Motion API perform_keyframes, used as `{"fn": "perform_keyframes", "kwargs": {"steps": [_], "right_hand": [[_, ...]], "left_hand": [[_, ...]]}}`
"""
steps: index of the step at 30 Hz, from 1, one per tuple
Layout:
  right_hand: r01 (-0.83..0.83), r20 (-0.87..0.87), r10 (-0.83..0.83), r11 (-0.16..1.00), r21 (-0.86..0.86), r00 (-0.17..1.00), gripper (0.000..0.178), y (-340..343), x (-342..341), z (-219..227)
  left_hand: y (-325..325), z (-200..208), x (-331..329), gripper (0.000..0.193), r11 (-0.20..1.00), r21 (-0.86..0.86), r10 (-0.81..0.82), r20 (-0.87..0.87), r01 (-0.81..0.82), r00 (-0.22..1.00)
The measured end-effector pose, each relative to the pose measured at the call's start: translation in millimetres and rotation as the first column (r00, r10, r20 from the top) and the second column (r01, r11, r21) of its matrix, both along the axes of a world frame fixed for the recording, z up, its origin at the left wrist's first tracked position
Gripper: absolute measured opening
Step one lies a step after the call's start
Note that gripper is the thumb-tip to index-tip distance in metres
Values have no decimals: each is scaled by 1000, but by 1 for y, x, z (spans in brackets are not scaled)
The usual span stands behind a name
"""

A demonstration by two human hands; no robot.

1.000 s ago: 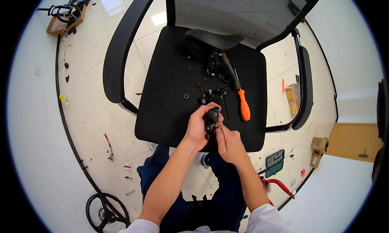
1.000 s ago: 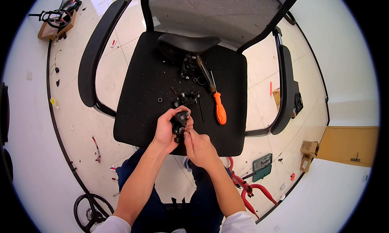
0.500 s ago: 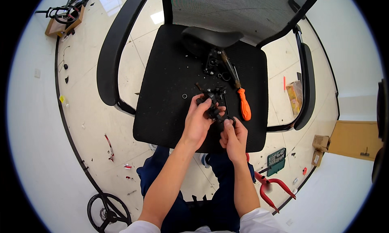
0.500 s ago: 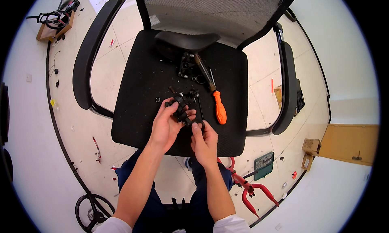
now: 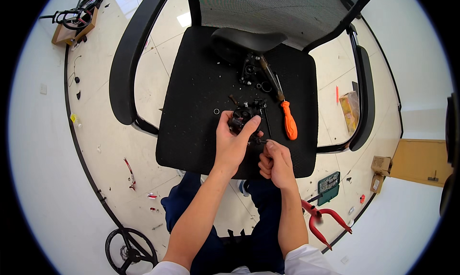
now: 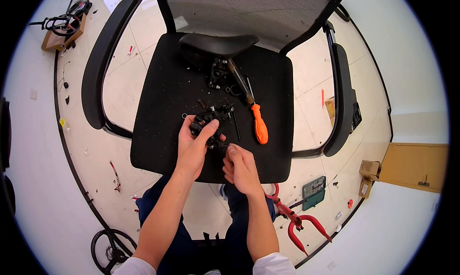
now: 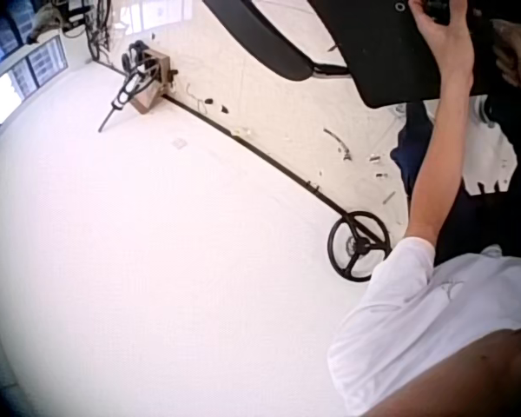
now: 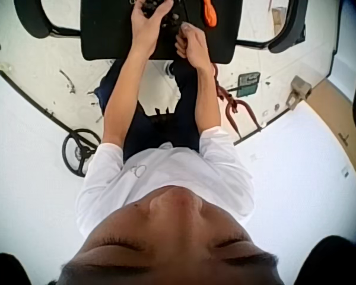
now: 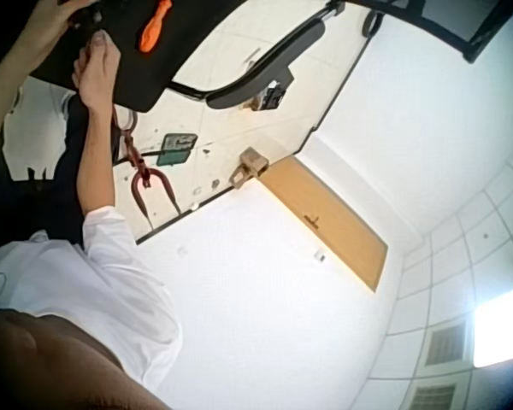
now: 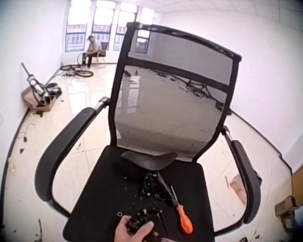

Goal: The person sits on a chair and assembles small mechanical components using a screwdriver and Allen key. They repeatedly insert, tighten, and remove screws and small parts on the chair seat.

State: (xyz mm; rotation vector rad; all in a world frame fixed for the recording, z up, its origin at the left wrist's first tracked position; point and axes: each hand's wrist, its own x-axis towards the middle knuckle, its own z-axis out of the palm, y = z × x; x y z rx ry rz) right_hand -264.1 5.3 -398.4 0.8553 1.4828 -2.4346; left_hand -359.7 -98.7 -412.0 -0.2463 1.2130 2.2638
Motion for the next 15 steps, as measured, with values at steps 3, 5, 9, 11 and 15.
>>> {"fn": "perform_keyframes", "kwargs": {"steps": [3, 5, 9, 11, 15], "right_hand": [[1, 23, -2, 999, 54, 1000, 31, -1, -1, 2], [-3, 29, 0, 997, 80, 1000, 30, -1, 0, 2], [-62, 30, 57, 965, 256, 998, 29, 1, 2, -3], [-114, 16, 118, 903, 414, 993, 30, 2, 3, -9], [-185, 15, 217, 789, 586, 976, 30, 6, 4, -14]], "left_hand": [[-1, 1, 0, 27, 1000, 22, -9, 5, 9, 1000], [-1, 1, 0, 26, 999, 36, -12, -4, 12, 1000], [0, -5, 1, 26, 999, 36, -19, -57, 21, 998], [1, -5, 2, 26, 999, 18, -29, -86, 31, 996], [1, -8, 7, 28, 999, -12, -36, -194, 35, 980]]}}
